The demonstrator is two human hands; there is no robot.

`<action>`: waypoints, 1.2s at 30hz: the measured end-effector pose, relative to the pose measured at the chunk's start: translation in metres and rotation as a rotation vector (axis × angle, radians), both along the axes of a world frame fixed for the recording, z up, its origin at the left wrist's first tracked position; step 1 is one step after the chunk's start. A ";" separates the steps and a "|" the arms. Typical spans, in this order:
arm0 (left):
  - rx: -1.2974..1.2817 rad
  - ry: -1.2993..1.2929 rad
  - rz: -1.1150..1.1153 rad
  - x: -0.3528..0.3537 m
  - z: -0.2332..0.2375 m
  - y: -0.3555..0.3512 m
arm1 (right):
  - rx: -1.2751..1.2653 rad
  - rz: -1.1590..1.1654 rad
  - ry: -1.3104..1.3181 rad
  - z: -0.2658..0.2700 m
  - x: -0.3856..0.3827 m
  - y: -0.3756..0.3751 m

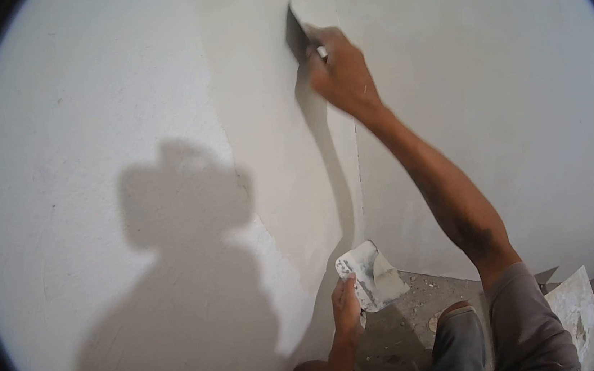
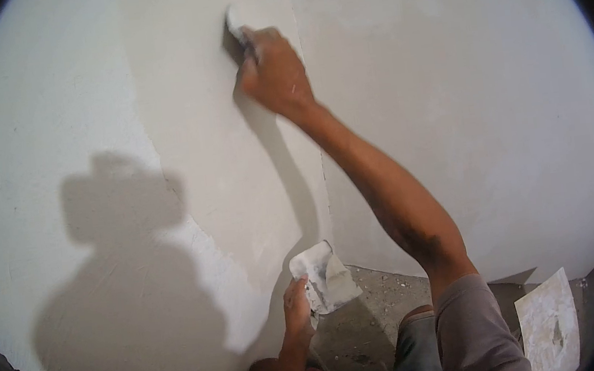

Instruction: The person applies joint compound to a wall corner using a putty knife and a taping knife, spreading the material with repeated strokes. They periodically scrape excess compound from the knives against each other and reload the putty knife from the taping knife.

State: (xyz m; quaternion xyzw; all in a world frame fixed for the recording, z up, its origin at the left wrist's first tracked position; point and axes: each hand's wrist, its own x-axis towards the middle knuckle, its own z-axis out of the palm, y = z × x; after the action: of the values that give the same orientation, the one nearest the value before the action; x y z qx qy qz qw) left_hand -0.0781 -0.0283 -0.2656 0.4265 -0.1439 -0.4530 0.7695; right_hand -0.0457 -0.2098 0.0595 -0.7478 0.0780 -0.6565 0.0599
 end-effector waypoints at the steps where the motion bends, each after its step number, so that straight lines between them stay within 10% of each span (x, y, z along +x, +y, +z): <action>1: 0.003 -0.009 -0.001 0.000 0.001 0.001 | -0.076 0.025 0.028 -0.012 -0.002 0.014; 9: -0.068 0.005 0.014 0.000 -0.010 -0.003 | -0.505 0.151 0.032 -0.039 -0.047 0.034; 16: 0.027 -0.075 -0.013 0.004 -0.007 -0.003 | 0.612 0.061 0.135 0.038 -0.028 -0.028; 29: -0.059 -0.043 -0.001 0.001 -0.004 0.000 | -0.430 0.277 0.222 -0.043 -0.038 0.068; 32: -0.059 -0.085 0.015 0.003 -0.005 -0.001 | -0.381 0.181 0.014 -0.040 -0.041 0.039; 36: 0.008 -0.083 -0.016 0.004 -0.006 -0.001 | 0.423 -0.011 0.048 -0.035 -0.022 -0.030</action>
State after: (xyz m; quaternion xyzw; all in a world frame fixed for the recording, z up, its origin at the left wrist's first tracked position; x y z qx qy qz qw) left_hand -0.0737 -0.0292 -0.2712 0.4471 -0.1771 -0.4414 0.7576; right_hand -0.0676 -0.2397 0.0248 -0.7335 0.2197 -0.6079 0.2102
